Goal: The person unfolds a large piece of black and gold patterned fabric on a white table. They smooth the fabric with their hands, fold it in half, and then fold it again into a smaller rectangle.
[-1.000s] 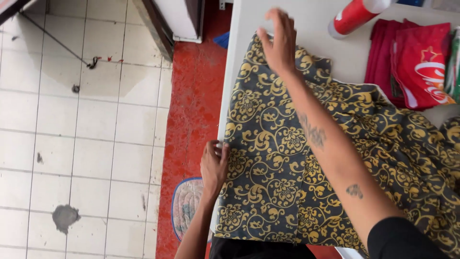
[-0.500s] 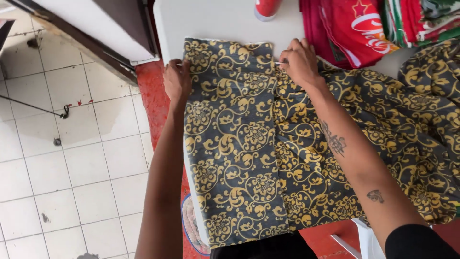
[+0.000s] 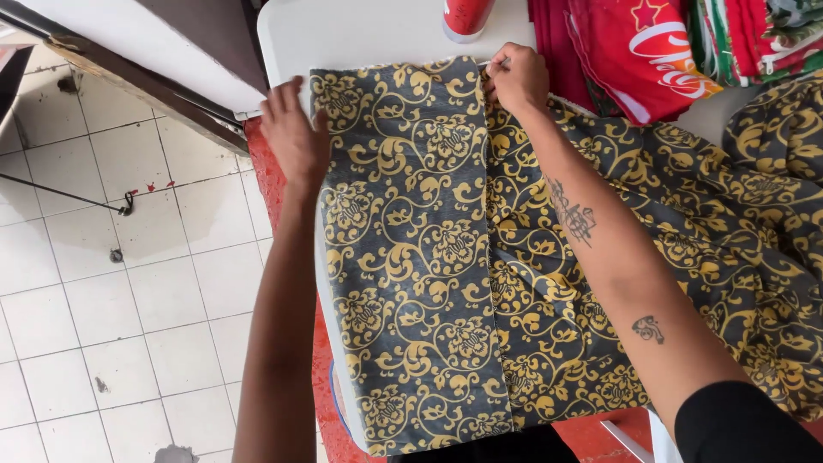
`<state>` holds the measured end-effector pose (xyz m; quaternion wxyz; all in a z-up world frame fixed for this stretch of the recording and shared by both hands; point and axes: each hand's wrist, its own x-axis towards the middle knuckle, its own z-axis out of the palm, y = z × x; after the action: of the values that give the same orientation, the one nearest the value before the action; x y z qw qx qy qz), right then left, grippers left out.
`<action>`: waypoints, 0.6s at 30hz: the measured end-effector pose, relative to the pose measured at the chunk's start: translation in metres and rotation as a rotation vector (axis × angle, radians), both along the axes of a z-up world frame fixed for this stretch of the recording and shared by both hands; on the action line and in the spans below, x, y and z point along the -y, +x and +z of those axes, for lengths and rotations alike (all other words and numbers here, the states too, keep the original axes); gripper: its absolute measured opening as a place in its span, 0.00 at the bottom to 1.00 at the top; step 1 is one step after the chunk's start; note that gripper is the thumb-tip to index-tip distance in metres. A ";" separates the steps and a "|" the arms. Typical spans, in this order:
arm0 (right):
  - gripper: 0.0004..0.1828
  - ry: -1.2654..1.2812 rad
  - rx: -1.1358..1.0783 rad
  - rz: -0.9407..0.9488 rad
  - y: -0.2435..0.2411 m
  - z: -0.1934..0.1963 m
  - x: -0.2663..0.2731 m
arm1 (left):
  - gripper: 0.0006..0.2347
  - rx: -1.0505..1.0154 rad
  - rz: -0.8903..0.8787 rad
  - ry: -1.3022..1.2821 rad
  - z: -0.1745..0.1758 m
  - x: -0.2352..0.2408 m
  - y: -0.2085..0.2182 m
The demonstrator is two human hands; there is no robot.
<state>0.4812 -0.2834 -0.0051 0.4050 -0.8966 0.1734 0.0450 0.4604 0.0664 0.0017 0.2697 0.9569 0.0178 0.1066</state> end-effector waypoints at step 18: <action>0.05 -0.216 0.346 0.208 0.033 -0.046 0.010 | 0.34 -0.101 -0.713 0.438 -0.023 0.137 -0.052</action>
<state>0.5139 -0.2931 -0.0511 0.3236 -0.9421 0.0119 -0.0869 0.4086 -0.0704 -0.0216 0.0786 0.9418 -0.3245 -0.0393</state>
